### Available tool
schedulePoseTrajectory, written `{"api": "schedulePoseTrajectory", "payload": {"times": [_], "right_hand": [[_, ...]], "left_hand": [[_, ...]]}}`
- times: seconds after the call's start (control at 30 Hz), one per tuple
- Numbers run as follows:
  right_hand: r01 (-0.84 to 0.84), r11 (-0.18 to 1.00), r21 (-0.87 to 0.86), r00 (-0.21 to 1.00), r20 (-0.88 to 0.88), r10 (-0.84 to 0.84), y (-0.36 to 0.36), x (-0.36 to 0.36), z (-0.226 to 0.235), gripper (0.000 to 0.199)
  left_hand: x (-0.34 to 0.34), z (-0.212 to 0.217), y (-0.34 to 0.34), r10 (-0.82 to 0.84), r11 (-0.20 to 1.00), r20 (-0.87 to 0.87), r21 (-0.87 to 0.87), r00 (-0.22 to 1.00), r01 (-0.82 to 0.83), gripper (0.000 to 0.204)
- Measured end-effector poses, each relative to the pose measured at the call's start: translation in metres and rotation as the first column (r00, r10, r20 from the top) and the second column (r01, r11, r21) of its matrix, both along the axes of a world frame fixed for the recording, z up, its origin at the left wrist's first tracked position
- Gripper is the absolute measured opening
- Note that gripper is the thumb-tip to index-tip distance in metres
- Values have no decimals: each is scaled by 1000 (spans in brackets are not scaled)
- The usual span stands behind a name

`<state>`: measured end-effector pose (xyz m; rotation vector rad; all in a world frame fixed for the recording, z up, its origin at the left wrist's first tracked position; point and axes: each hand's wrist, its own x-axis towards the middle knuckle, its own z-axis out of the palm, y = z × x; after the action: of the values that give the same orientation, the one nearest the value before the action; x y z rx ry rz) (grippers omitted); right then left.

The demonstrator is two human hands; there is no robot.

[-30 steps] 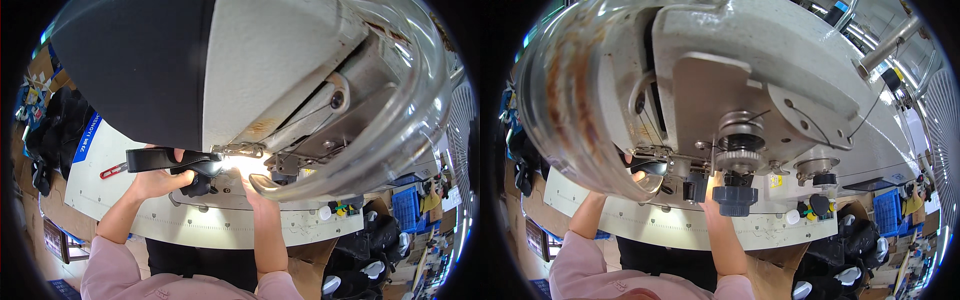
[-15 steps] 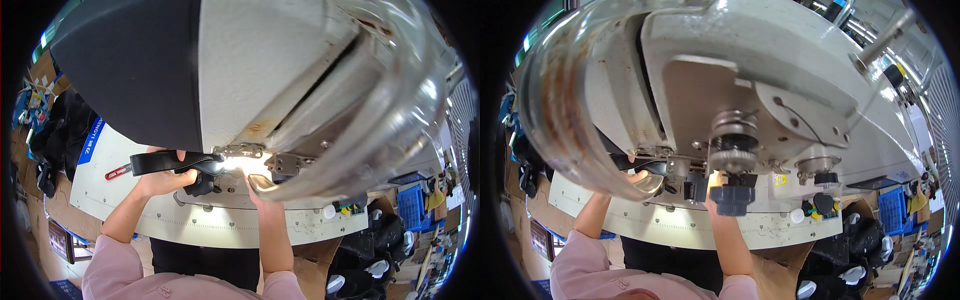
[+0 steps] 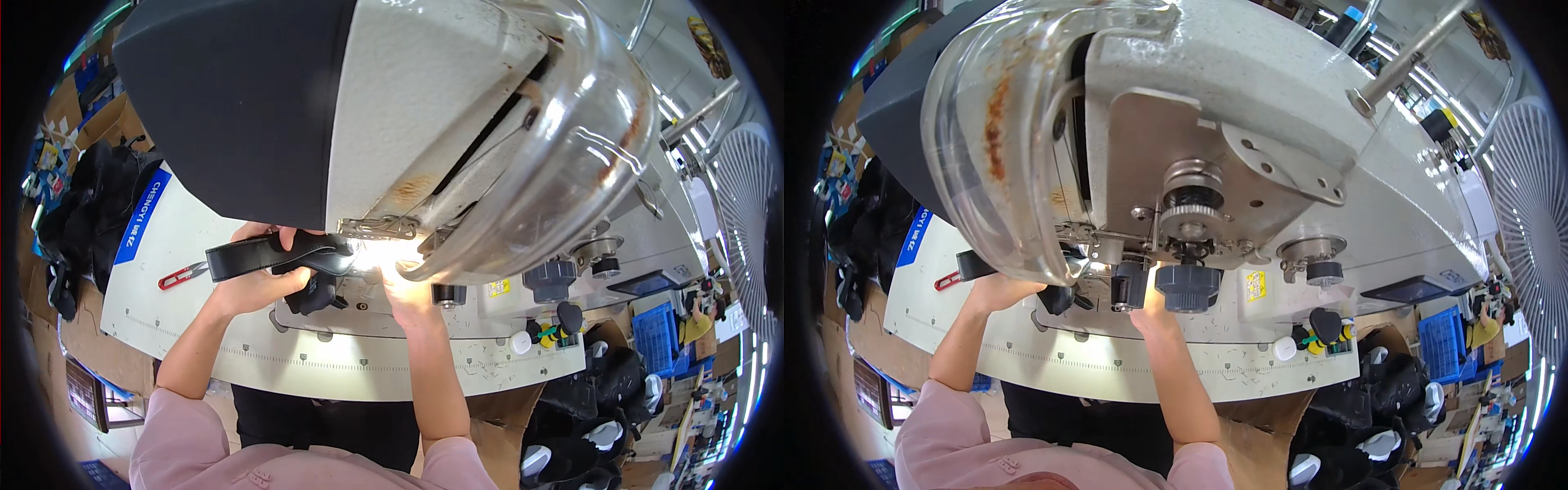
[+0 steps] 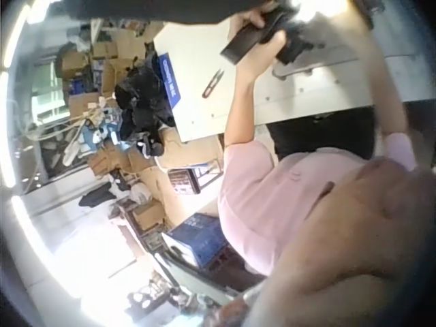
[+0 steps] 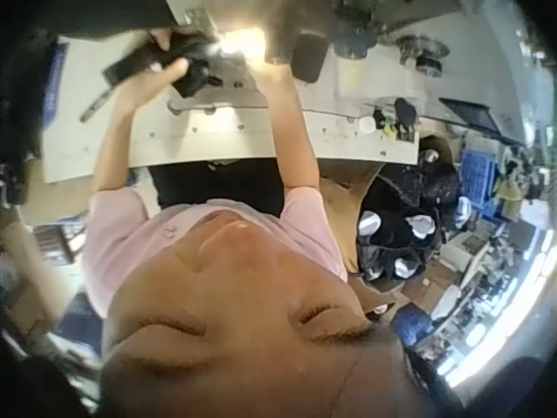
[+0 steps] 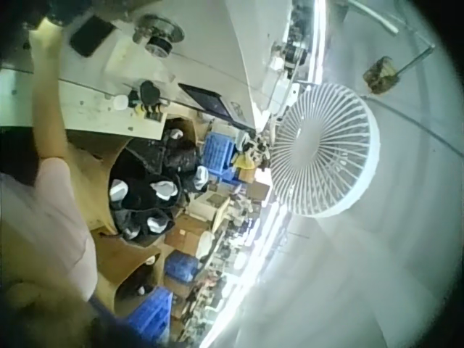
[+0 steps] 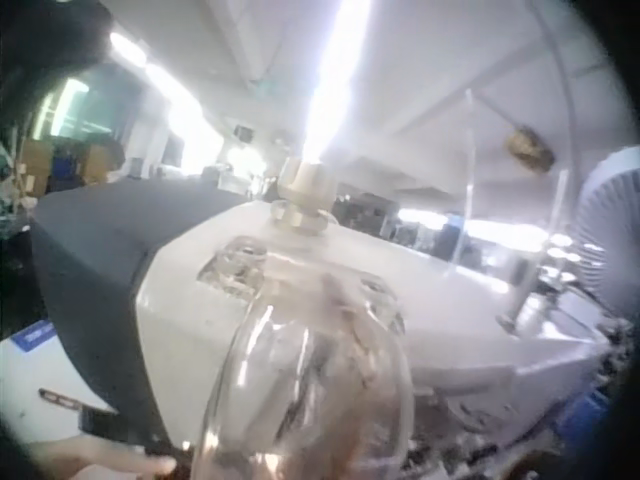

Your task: The person stitches pieces of shoe material using a sewing machine and trims threads using thread snips.

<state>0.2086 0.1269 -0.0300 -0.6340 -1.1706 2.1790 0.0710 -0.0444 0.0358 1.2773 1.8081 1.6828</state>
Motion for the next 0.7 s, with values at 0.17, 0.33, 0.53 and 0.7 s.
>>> {"api": "schedulePoseTrajectory", "payload": {"times": [0.17, 0.33, 0.53, 0.7], "right_hand": [[-30, 845, 533, 995, 94, -24, 8, 13, -5, 11], [110, 852, 512, 990, -135, -46, 20, 8, -41, 12], [-252, 637, 728, 963, 252, 92, 23, 19, -24, 23], [-345, 824, 448, 914, -37, 403, 5, 17, 19, 41]], "left_hand": [[22, 1, -5, 86, 995, -153, 63, 984, -77, 29], [48, 5, -18, 59, 984, -364, 176, 929, 7, 34], [38, 10, -16, 13, 993, -301, 119, 953, 24, 35], [17, 16, -12, -70, 996, -264, 38, 962, 83, 34]]}}
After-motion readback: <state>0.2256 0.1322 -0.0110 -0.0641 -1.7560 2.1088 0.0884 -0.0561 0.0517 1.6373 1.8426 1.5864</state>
